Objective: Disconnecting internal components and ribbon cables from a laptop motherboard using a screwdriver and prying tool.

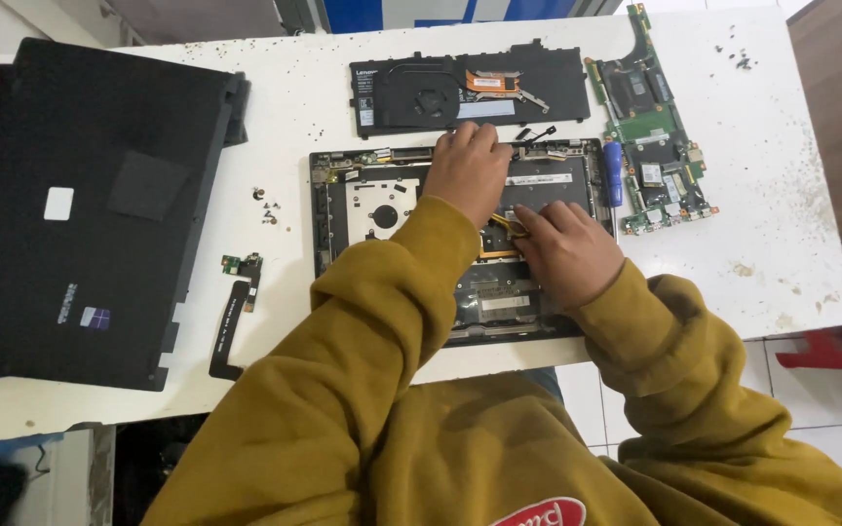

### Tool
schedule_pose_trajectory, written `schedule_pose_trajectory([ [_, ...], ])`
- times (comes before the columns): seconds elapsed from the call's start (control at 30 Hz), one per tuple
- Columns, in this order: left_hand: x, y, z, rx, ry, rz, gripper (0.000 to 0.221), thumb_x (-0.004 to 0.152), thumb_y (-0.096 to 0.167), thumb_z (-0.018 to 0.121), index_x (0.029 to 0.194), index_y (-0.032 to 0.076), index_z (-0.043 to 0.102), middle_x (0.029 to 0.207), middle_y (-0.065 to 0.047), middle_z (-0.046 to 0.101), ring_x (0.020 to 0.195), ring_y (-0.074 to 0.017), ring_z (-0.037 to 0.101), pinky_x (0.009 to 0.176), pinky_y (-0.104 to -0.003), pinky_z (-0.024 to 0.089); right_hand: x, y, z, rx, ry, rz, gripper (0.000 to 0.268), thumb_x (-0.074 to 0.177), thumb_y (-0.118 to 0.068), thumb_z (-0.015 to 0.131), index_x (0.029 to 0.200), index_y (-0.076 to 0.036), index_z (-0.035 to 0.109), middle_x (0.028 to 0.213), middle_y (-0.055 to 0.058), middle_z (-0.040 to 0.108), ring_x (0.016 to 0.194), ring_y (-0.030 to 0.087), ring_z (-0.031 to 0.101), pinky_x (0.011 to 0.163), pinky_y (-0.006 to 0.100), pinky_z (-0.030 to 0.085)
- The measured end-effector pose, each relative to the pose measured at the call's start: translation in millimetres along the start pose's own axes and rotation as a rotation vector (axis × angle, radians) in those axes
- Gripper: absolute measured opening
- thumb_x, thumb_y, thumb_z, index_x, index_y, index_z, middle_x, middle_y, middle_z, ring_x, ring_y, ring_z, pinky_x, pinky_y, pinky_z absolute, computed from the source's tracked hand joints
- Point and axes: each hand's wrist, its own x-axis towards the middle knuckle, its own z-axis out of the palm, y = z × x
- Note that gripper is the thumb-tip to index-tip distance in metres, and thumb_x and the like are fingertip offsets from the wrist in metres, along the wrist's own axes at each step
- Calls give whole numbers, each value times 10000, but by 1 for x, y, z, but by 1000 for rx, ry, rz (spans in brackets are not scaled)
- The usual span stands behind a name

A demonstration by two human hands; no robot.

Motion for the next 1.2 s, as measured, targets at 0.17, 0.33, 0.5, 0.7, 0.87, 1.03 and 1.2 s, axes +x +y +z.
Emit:
schedule_pose_trajectory([
  [0.17, 2, -9, 6, -131, 41, 11, 64, 919, 71, 691, 980, 90, 694, 1027, -74, 588, 1174, -301, 578, 945, -475, 535, 10, 4, -19, 19, 62, 27, 385, 930, -290, 709, 1281, -134, 711, 886, 52, 590, 761, 249, 635, 695, 367, 547],
  [0.33, -3, -17, -42, -540, 53, -101, 62, 943, 140, 677, 983, 94, 665, 958, -97, 649, 1077, -362, 647, 928, -490, 537, 47, 17, -72, 158, 103, 100, 249, 992, -191, 684, 1227, -112, 712, 885, 53, 611, 768, 283, 668, 670, 404, 557],
  [0.5, -13, -25, -76, -843, 10, -374, 68, 962, 152, 686, 1019, 186, 700, 954, -40, 756, 1018, -250, 724, 891, -383, 571, 104, 25, -45, 622, 153, 155, 233, 927, -78, 752, 1159, -73, 737, 881, 67, 706, 777, 254, 720, 661, 336, 570],
  [0.7, -17, -43, -76, -923, 38, -458, 121, 951, 117, 685, 1065, 94, 719, 983, -164, 762, 1004, -334, 731, 891, -432, 580, 131, 0, -21, 839, 216, 45, 190, 893, -63, 778, 1082, -80, 764, 872, 88, 715, 781, 260, 718, 661, 329, 581],
  [0.87, -26, -43, -65, -935, 9, -426, 110, 942, 151, 723, 1041, 106, 738, 939, -142, 764, 948, -292, 746, 832, -398, 597, 124, 3, -10, 895, 231, 49, 128, 927, -118, 763, 1047, -74, 769, 871, 77, 701, 769, 243, 701, 662, 327, 583],
  [1.03, -28, -36, -68, -914, -7, -407, 108, 922, 166, 746, 1020, 123, 756, 891, -114, 765, 898, -266, 758, 773, -364, 607, 117, 5, -4, 886, 263, 71, 79, 940, -115, 756, 1007, -75, 770, 865, 72, 695, 749, 233, 693, 643, 319, 575],
  [1.2, -32, -32, -66, -955, 175, -226, 204, 913, 73, 758, 1114, 100, 737, 1046, -133, 762, 1039, -305, 727, 900, -409, 588, 112, 8, 1, 915, 247, 97, 34, 954, -80, 714, 963, -52, 732, 823, 97, 672, 703, 262, 665, 639, 356, 564],
])
